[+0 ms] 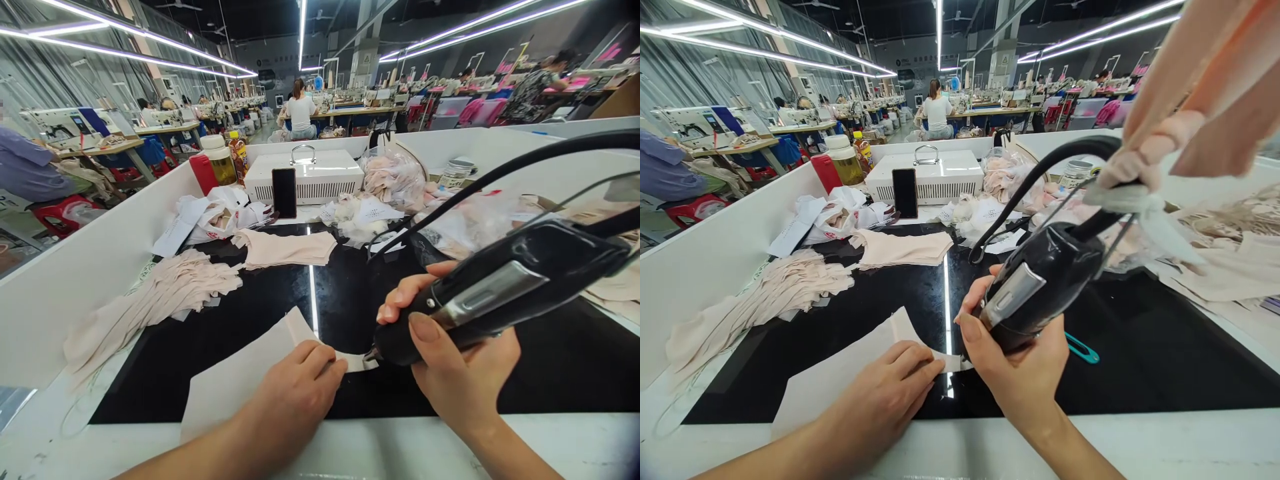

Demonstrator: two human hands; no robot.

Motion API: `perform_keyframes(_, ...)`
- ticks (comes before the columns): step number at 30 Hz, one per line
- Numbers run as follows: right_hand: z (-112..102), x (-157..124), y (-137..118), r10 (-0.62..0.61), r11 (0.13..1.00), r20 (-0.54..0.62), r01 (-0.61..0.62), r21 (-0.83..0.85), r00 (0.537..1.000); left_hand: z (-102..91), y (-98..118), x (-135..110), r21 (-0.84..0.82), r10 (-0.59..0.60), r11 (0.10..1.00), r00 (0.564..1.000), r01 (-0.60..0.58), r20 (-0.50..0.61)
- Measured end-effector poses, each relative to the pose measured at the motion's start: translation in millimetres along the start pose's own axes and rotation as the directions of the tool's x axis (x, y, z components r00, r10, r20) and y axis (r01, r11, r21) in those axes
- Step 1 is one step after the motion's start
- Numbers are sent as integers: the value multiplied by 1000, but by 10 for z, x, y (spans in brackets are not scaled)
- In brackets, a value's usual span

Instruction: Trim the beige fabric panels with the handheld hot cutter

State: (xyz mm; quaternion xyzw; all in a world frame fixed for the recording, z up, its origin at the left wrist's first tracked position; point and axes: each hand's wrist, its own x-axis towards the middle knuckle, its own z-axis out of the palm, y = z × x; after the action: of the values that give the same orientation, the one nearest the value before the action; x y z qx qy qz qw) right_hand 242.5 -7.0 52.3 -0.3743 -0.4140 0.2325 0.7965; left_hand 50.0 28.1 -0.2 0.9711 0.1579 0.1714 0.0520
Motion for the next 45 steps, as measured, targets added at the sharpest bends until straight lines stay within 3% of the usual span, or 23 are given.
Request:
perform_keyframes(5,1,3,-19,-1,1000,15,0,14,1000,-1,31,-30,-44,-61,997,998,62,29)
perform_keyframes(13,76,0,-46,30,999,-3,-30,20,1000,52,72,-92,-52,-105,993,994,102,-41)
perform_keyframes(24,126,-4,-6,31,1000,56,-31,0,998,28,157,-40,-25,-109,994,992,107,-59)
perform_keyframes(38,257,10,3,51,998,18,-51,-24,999,45,211,-2,28,-141,989,980,146,-142)
perform_keyframes(45,282,42,28,61,998,34,-61,11,998,33,215,0,38,-136,989,983,142,-127)
